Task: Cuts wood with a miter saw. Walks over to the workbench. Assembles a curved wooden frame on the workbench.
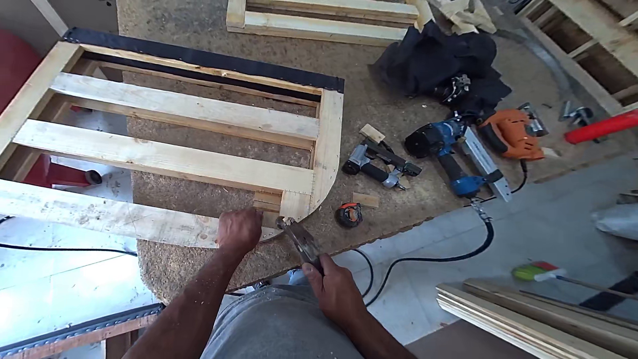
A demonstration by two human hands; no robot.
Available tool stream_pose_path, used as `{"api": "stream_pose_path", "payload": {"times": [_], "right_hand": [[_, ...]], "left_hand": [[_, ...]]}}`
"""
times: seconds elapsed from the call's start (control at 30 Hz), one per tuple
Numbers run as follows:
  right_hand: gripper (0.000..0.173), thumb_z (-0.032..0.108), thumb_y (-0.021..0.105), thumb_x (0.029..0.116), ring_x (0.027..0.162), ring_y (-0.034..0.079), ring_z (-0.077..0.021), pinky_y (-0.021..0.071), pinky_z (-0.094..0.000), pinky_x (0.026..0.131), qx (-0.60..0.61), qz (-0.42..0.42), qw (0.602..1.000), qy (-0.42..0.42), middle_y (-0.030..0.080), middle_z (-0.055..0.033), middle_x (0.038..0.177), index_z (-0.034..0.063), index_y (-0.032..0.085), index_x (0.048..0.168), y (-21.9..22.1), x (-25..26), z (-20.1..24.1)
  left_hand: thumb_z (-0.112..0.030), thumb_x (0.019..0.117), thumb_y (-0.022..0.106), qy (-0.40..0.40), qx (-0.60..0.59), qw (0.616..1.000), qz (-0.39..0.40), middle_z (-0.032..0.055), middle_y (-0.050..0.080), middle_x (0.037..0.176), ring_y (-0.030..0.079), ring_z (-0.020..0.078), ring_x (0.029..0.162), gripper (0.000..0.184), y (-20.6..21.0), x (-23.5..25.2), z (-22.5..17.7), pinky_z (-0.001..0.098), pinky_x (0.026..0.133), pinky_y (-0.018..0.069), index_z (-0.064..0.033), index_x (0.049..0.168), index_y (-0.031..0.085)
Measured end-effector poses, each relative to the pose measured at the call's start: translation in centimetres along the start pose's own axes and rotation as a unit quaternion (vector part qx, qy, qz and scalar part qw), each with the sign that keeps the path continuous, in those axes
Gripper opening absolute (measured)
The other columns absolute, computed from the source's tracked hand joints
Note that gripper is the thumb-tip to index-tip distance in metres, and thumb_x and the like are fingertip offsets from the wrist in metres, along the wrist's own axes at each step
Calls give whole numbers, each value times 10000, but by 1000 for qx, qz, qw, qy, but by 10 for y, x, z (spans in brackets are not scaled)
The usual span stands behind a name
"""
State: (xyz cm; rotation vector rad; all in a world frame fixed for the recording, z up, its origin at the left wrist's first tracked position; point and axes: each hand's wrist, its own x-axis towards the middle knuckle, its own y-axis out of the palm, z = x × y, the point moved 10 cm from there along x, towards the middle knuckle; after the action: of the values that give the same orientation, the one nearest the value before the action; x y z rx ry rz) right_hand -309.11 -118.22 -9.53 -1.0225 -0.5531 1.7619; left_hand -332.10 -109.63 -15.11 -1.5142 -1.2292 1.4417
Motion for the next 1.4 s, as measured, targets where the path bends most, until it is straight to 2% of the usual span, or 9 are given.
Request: {"api": "stream_pose_path", "payload": {"times": [0.17,0.5,0.67,0.83,0.9,1.03,1.13,1.23,1.4], "right_hand": [[678,700,340,1012,799,690,-273,566,-502,713,-28,101,993,55,659,-92,827,96,636,1099,8,11,-14],[609,652,474,990,643,650,-197,554,-466,580,41,-114,989,86,659,-34,743,100,706,1102,-48,-32,-113],[597,665,513,963,609,630,-192,540,-476,556,53,-139,982,115,655,-27,735,119,709,1103,-71,-32,-174],[539,605,540,973,682,652,-211,544,-505,613,19,-151,984,94,684,-48,803,118,716,1125,-114,-1,-202],[498,563,583,966,742,678,-238,558,-535,664,7,-147,985,88,707,-71,865,118,715,1148,-131,16,-216],[442,484,642,973,837,692,-345,547,-636,742,-22,-121,990,70,713,-152,948,99,703,1182,-160,50,-245],[415,441,671,967,850,686,-394,528,-679,747,-59,-119,990,51,709,-188,963,93,698,1192,-179,73,-267],[418,420,695,961,878,687,-428,519,-704,764,-90,-130,987,32,707,-218,1010,82,699,1206,-194,93,-285],[409,371,710,963,952,681,-456,517,-711,805,-101,-132,986,8,695,-239,1095,77,688,1246,-203,125,-302]], "left_hand": [[-448,1093,298,-5,1,1000,-6,64,727,881,712,264,904,527,-1,1,1,515,802,534,-138,916,685],[-480,1065,421,103,-89,985,-106,0,723,841,696,193,875,468,-5,-9,0,468,869,529,-179,897,737],[-471,1070,451,165,-96,979,67,-19,744,1113,665,172,1115,404,12,-16,-32,466,1061,460,-225,1133,765],[-418,1081,467,95,-98,958,251,77,710,1165,660,267,1119,386,23,-1,-44,575,1003,481,-156,1162,738],[-316,1078,516,92,-132,937,310,121,714,1076,675,287,1034,313,21,4,-48,565,947,515,-92,1141,726],[-206,1032,609,107,-151,918,350,103,707,952,665,240,904,196,15,10,-55,498,867,526,-55,1038,734],[-249,1032,615,90,-140,918,359,98,696,908,653,237,861,225,16,11,-56,507,825,519,-59,999,731],[-353,1043,590,67,-118,922,362,93,701,898,664,247,866,309,21,11,-54,527,827,520,-85,1002,736],[-320,1049,586,53,-112,918,377,117,704,965,667,260,929,298,26,12,-56,534,883,513,-57,1046,726]]}}
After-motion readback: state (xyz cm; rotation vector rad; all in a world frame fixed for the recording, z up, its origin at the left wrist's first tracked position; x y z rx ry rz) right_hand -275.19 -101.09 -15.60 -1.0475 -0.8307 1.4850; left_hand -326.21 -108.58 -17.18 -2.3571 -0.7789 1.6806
